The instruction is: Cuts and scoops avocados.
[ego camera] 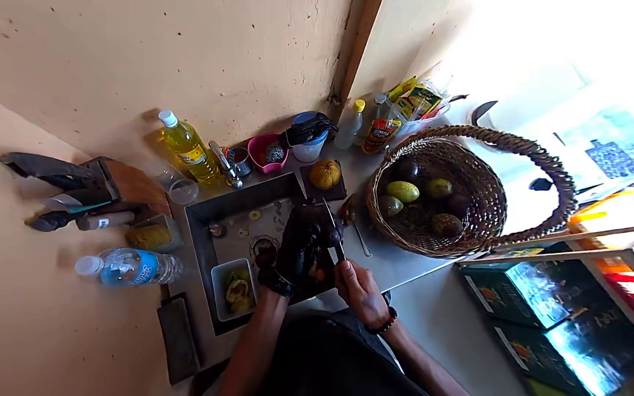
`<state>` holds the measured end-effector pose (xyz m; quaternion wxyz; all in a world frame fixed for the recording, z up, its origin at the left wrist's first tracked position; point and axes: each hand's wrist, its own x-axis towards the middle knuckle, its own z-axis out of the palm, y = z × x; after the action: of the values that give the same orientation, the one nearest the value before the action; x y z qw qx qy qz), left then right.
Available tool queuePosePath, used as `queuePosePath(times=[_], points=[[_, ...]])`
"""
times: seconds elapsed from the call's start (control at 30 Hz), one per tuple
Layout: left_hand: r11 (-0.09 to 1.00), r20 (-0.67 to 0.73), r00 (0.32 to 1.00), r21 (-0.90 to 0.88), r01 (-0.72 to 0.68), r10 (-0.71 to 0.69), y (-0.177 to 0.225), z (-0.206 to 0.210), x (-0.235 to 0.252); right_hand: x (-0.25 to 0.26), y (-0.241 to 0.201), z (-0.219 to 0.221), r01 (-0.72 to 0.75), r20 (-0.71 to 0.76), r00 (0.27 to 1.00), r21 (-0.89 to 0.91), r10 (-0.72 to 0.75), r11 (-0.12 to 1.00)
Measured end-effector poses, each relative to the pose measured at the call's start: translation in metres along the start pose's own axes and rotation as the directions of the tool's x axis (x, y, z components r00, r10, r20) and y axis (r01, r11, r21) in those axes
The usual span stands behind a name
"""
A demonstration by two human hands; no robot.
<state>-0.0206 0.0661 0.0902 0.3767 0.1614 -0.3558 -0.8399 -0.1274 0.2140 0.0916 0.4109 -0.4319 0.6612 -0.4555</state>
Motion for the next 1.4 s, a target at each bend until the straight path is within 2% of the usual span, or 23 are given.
queuePosePath(times=[0.1, 0.23, 0.33, 0.47, 0.57, 0.63, 0.7, 0.83, 0.97, 1.07, 1.17, 1.27, 1.4], points=[[0.991, 0.005, 0.999, 0.126, 0.039, -0.040, -0.001, -0.015, -0.008, -0.011, -0.004, -0.012, -0.087, 0.089, 0.992, -0.047, 0.091, 0.995], [0.951, 0.076, 0.997, 0.311, 0.002, -0.027, 0.009, -0.024, -0.010, -0.019, -0.011, -0.018, -0.148, 0.143, 0.978, -0.036, 0.152, 0.988], [0.946, 0.129, 0.990, 0.325, 0.004, -0.049, 0.015, -0.022, -0.010, -0.021, -0.012, -0.020, -0.201, 0.181, 0.963, -0.003, 0.198, 0.980], [0.922, 0.128, 0.989, 0.386, 0.020, -0.075, 0.016, -0.018, -0.008, -0.021, -0.013, -0.021, -0.274, 0.176, 0.946, -0.022, 0.273, 0.962], [0.896, 0.147, 0.980, 0.440, 0.056, -0.134, 0.009, -0.022, -0.003, -0.017, -0.011, -0.027, -0.344, 0.230, 0.913, -0.011, 0.337, 0.939], [0.885, 0.129, 0.980, 0.459, 0.079, -0.155, 0.002, -0.024, -0.004, -0.015, -0.005, -0.031, -0.372, 0.273, 0.894, 0.014, 0.355, 0.928], [0.862, 0.040, 0.983, 0.488, 0.136, -0.178, -0.006, -0.021, -0.003, -0.014, 0.004, -0.033, -0.382, 0.284, 0.889, 0.025, 0.360, 0.924], [0.767, -0.044, 0.964, 0.597, 0.235, -0.261, -0.034, -0.027, 0.008, -0.012, 0.030, -0.041, -0.443, 0.330, 0.863, 0.130, 0.383, 0.887], [0.739, -0.052, 0.911, 0.567, 0.364, -0.409, -0.072, -0.040, 0.022, -0.009, 0.061, -0.065, -0.615, 0.437, 0.755, 0.211, 0.489, 0.760], [0.720, -0.151, 0.872, 0.510, 0.472, -0.465, -0.091, -0.029, 0.025, -0.004, 0.081, -0.082, -0.708, 0.481, 0.688, 0.286, 0.543, 0.645], [0.752, -0.223, 0.846, 0.388, 0.533, -0.485, -0.113, -0.027, 0.031, 0.004, 0.116, -0.095, -0.759, 0.489, 0.649, 0.357, 0.583, 0.545], [0.787, -0.244, 0.835, 0.284, 0.548, -0.494, -0.116, -0.028, 0.033, 0.006, 0.134, -0.102, -0.782, 0.517, 0.623, 0.393, 0.588, 0.483], [0.832, -0.161, 0.846, 0.162, 0.530, -0.508, -0.110, -0.054, 0.020, 0.003, 0.143, -0.100, -0.788, 0.531, 0.616, 0.414, 0.582, 0.456]])
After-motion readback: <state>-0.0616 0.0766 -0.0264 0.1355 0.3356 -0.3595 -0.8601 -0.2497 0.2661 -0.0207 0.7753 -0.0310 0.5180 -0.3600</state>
